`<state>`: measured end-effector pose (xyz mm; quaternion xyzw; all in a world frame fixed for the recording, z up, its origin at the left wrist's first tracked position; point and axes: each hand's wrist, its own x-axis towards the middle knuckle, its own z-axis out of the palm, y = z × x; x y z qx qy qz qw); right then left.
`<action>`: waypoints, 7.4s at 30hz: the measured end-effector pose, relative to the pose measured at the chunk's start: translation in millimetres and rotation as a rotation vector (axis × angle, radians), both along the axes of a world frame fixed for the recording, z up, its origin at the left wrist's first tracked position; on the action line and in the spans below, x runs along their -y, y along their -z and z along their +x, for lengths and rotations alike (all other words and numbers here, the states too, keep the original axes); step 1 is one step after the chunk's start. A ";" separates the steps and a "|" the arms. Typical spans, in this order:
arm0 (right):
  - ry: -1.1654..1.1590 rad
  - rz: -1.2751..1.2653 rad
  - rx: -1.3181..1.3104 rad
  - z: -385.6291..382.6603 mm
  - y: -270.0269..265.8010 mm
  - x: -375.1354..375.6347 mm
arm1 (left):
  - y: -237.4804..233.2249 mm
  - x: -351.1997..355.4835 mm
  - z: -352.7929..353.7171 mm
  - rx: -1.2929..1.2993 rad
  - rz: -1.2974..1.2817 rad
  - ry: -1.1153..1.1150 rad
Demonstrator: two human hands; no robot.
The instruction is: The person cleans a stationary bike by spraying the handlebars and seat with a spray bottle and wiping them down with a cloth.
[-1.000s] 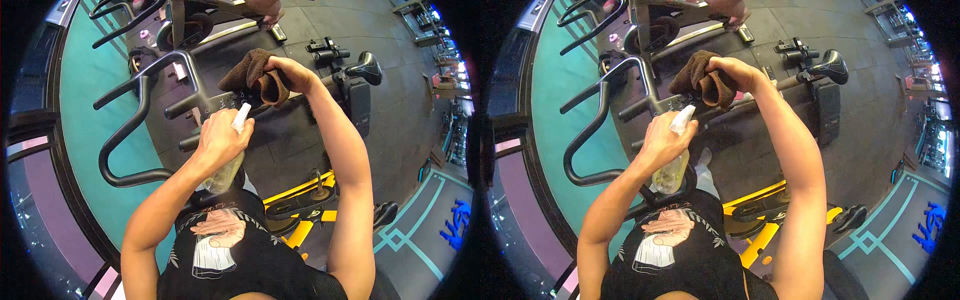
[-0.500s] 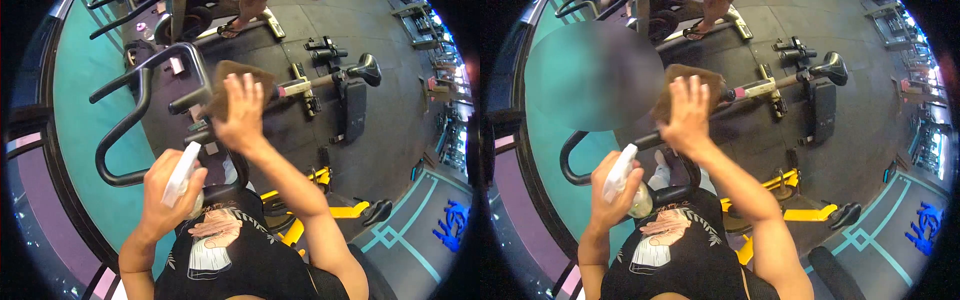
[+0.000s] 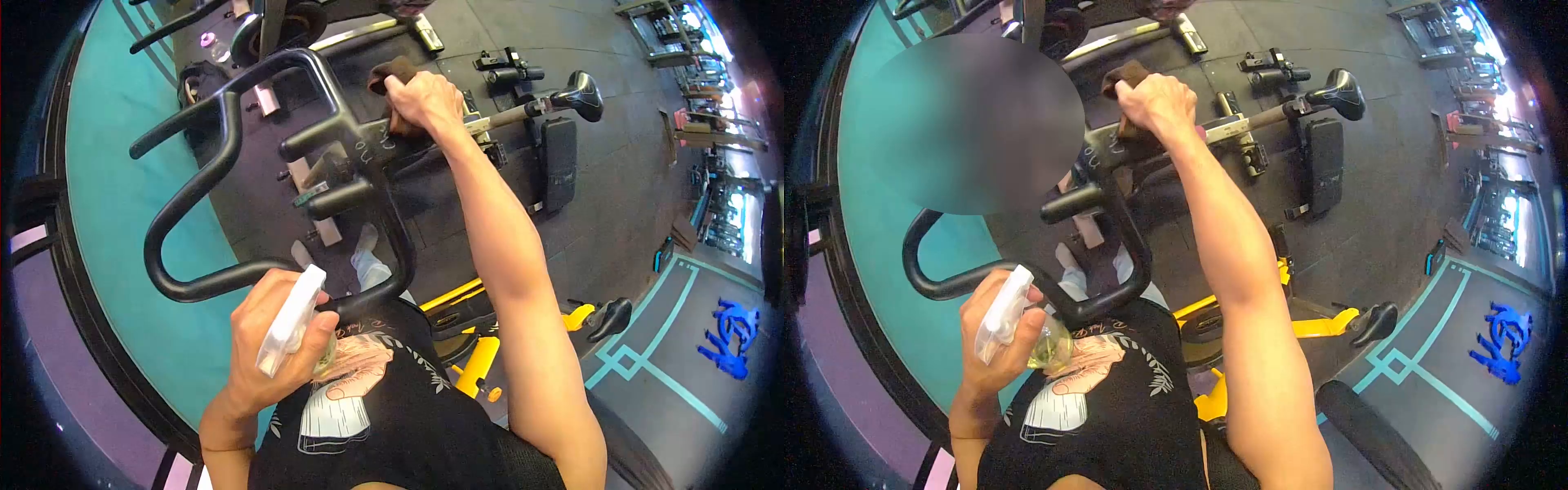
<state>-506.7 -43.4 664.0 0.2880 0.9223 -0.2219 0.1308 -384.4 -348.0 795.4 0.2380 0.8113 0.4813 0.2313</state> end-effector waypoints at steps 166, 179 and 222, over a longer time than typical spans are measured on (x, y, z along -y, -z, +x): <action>-0.192 -1.141 -0.524 30.7 6.9 12.6 | 79.4 -70.0 -25.6 -0.170 -0.243 -0.247; -0.063 0.146 -0.392 29.9 31.6 42.4 | 15.3 17.7 0.5 -0.119 0.200 -0.029; -0.253 0.040 -0.628 23.2 44.7 -0.8 | 4.5 8.7 -18.1 -0.124 -0.054 -0.167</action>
